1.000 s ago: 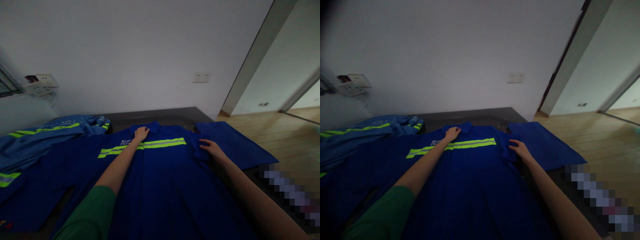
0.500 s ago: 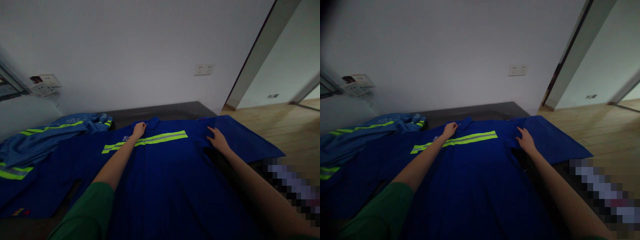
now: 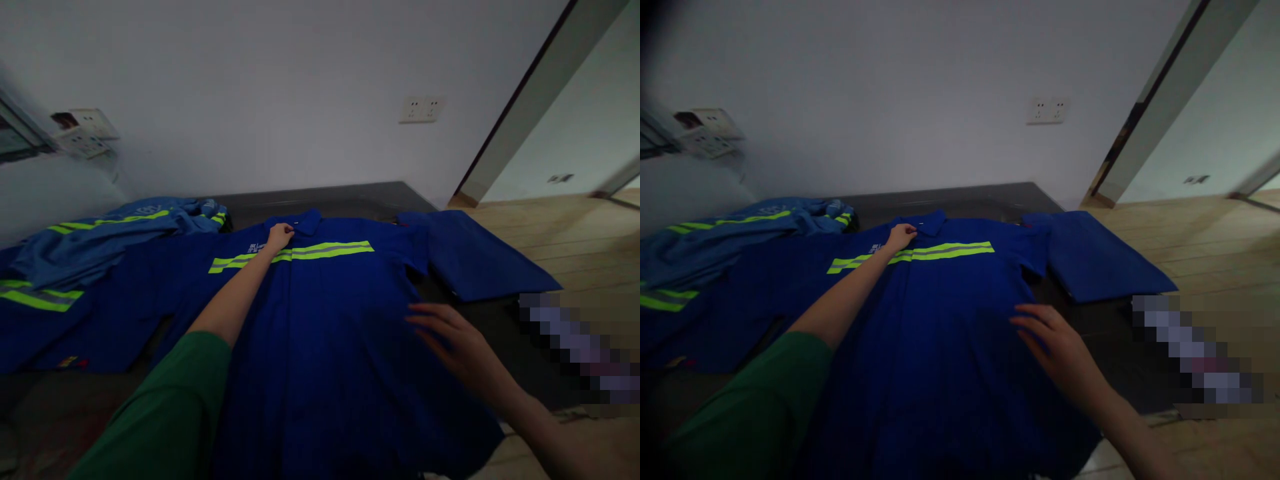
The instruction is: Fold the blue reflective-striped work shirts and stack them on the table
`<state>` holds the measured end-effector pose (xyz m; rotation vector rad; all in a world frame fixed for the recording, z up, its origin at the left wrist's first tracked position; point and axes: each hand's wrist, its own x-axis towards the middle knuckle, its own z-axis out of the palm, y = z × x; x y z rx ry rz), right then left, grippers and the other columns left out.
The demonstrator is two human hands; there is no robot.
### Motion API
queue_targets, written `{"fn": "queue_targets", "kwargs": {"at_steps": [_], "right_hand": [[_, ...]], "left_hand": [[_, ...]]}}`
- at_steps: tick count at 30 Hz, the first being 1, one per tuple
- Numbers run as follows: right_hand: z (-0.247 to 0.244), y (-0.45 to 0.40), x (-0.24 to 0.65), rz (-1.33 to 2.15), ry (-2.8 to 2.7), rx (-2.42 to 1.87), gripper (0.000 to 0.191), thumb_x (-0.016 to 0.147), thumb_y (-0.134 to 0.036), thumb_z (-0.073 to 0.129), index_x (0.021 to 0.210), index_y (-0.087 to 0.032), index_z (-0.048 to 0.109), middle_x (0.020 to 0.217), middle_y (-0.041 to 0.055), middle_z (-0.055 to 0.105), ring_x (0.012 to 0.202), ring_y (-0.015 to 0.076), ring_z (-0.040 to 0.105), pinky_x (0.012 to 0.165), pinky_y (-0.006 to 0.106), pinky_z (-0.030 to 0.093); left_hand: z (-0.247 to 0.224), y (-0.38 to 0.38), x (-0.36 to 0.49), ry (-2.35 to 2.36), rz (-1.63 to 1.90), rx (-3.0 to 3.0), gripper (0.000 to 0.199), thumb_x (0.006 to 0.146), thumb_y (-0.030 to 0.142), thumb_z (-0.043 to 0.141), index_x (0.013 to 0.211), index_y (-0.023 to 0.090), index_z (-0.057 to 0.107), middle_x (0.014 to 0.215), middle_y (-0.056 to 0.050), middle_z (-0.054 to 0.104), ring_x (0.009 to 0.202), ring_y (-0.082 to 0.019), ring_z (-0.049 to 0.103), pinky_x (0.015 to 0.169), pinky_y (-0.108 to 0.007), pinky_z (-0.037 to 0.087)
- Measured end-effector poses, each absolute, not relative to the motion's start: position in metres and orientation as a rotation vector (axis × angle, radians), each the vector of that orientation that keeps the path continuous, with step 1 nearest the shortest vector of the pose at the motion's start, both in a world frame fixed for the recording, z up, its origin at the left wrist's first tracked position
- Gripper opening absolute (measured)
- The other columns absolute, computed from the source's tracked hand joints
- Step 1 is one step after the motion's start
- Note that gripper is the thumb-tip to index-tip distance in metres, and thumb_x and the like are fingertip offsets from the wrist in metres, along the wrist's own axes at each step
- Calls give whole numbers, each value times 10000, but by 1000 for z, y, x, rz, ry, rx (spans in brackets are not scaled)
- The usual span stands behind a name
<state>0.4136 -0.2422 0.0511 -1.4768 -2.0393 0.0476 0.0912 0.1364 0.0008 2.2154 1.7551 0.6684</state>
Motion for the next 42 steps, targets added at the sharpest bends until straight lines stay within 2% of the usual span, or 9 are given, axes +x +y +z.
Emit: {"fn": "queue_targets", "kwargs": {"at_steps": [5, 11, 18, 23, 26, 30, 33, 36, 42], "right_hand": [[32, -347, 363, 140, -2207, -1243, 207, 913, -223, 510, 1048, -277, 657, 897, 29, 714, 804, 151, 680, 669, 231, 578], [-2, -379, 294, -144, -2349, -987, 332, 957, -143, 386, 1171, -210, 631, 1084, 56, 705, 1026, 160, 627, 817, 258, 528], [-37, -375, 244, -362, -2289, -1124, 441, 931, -213, 486, 1347, -359, 498, 1355, 57, 556, 1229, 235, 484, 827, 346, 425], [-49, -381, 243, -355, -2279, -1127, 463, 908, -205, 526, 1352, -330, 500, 1354, 57, 556, 1216, 239, 487, 865, 357, 388], [-59, -385, 238, -391, -2284, -1185, 515, 890, -247, 562, 1373, -391, 458, 1381, 34, 532, 1239, 270, 466, 884, 389, 384], [-70, -380, 239, -493, -2338, -1174, 555, 894, -217, 524, 1379, -464, 414, 1374, -9, 538, 1242, 257, 464, 783, 352, 417], [-69, -374, 247, -537, -2346, -1106, 531, 904, -162, 453, 1365, -426, 453, 1358, -5, 554, 1235, 229, 469, 689, 301, 415], [-68, -373, 248, -514, -2331, -1112, 504, 906, -167, 439, 1349, -404, 485, 1352, 7, 561, 1224, 242, 478, 704, 312, 429], [-96, -369, 227, -577, -2226, -1112, 555, 865, -217, 560, 1315, -526, 461, 1256, -42, 623, 1103, 238, 554, 666, 302, 425]], "left_hand": [[-2, 116, 103, 1801, 776, 2269, 272, 881, 172, 508, 1141, 160, 588, 1180, -121, 593, 1115, -245, 550, 966, -362, 445], [-10, 88, 108, 1713, 617, 2557, 302, 911, 195, 423, 1143, 154, 612, 1291, -146, 522, 1257, -300, 429, 1025, -427, 395], [-23, 80, 94, 1604, 435, 2577, 508, 944, 252, 388, 1418, 70, 373, 1492, -160, 364, 1374, -249, 344, 1128, -366, 279], [-27, 85, 91, 1568, 415, 2592, 523, 953, 287, 369, 1434, 82, 353, 1511, -163, 328, 1389, -252, 324, 1131, -364, 268], [-30, 90, 91, 1562, 410, 2596, 530, 955, 320, 368, 1436, 97, 354, 1519, -159, 312, 1391, -266, 317, 1131, -376, 263], [-34, 95, 92, 1591, 386, 2577, 542, 953, 330, 354, 1447, 108, 342, 1531, -156, 288, 1386, -289, 323, 1132, -407, 260], [-35, 96, 93, 1621, 352, 2554, 555, 950, 306, 335, 1463, 94, 313, 1540, -164, 263, 1393, -301, 305, 1136, -436, 245], [-34, 96, 94, 1634, 320, 2540, 561, 946, 302, 327, 1468, 99, 304, 1544, -157, 255, 1398, -306, 293, 1136, -459, 240], [-28, 89, 95, 1670, 289, 2536, 559, 939, 312, 323, 1469, 134, 311, 1545, -133, 263, 1399, -307, 290, 1127, -469, 248]]}}
